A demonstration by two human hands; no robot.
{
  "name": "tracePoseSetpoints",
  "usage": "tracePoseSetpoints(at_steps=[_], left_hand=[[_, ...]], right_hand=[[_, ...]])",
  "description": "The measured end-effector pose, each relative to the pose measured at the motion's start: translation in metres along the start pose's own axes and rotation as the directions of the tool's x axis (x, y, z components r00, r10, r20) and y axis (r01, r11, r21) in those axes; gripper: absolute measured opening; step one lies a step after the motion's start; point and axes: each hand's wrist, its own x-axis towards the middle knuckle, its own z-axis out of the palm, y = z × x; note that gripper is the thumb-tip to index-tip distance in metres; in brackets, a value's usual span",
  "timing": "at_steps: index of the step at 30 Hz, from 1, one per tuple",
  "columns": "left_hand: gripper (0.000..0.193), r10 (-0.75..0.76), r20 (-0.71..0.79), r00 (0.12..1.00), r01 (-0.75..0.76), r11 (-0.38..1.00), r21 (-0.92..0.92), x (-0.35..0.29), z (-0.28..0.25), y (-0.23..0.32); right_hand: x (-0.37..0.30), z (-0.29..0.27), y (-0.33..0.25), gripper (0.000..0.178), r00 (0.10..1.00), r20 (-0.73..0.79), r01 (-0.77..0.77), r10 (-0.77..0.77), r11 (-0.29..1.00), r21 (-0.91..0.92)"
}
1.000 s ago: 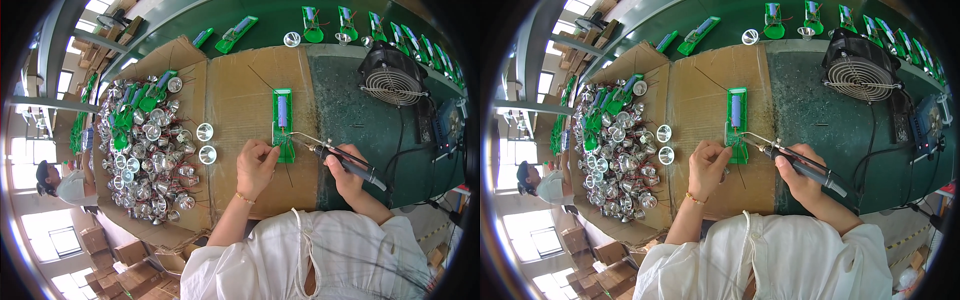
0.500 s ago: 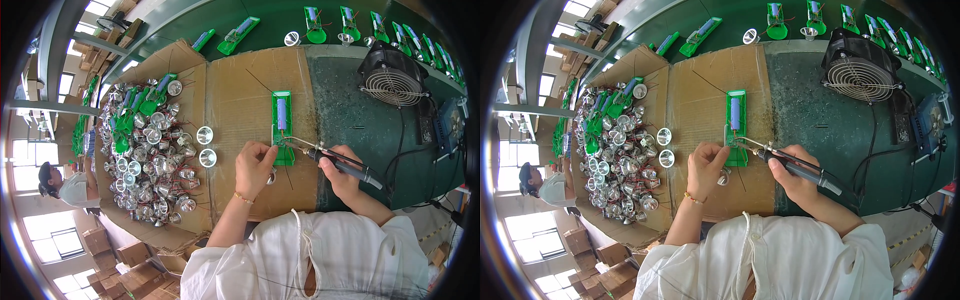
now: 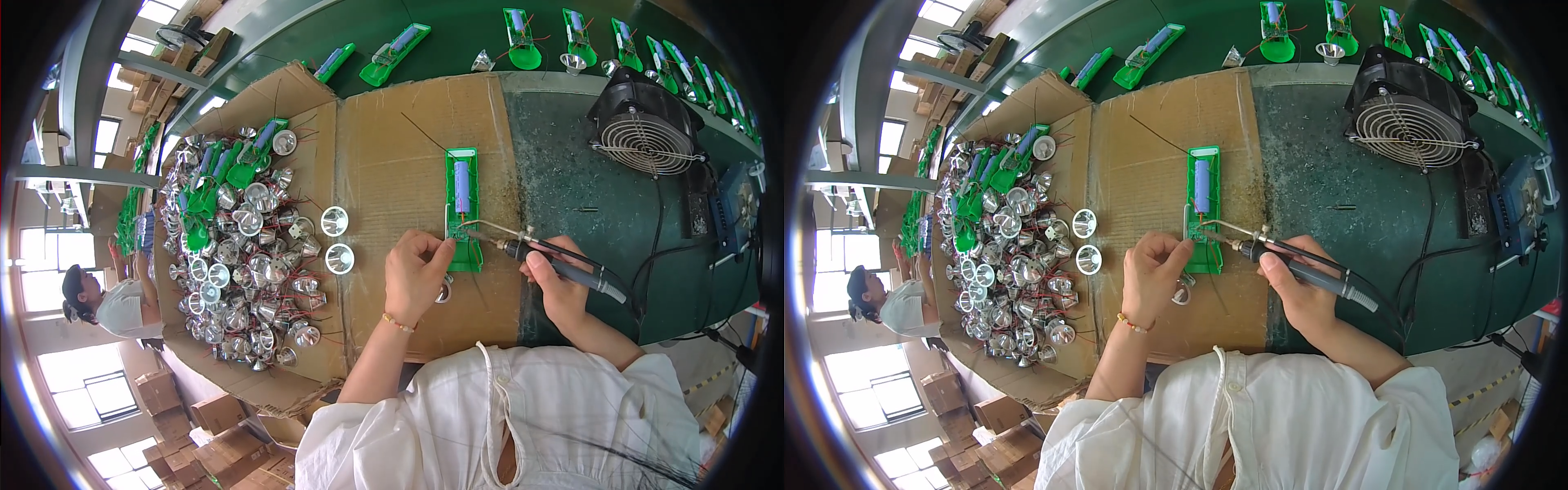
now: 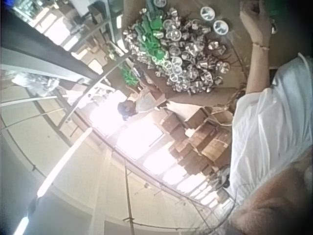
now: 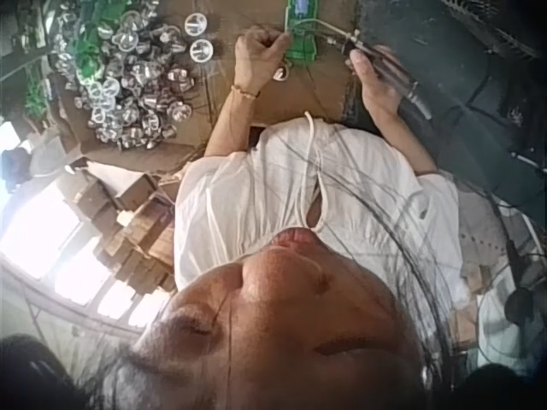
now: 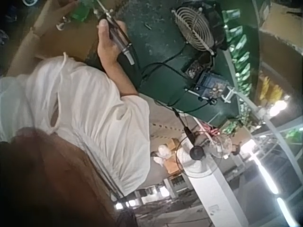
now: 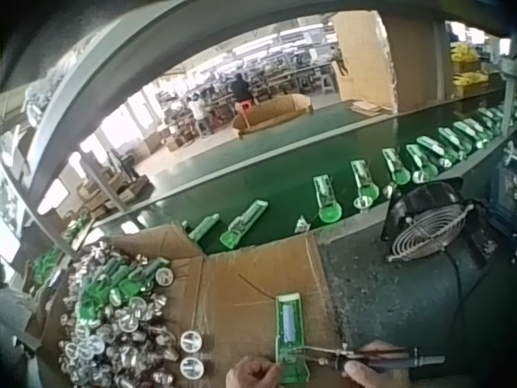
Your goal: Perform precision soldering on circuit boards inside flashlight housings on an assembly line.
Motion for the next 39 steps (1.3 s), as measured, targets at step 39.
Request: tracePoseSetpoints(at_steps=[39], left_hand=[[0.039,0.337,-0.003,0.942,-0.211,0.597,0.774,0.216,-0.024,0.068]], right_hand=[[0.023,-0.034,0.011,0.013,0.986,-0.168,-0.024,-0.001,0.989,-0.148]])
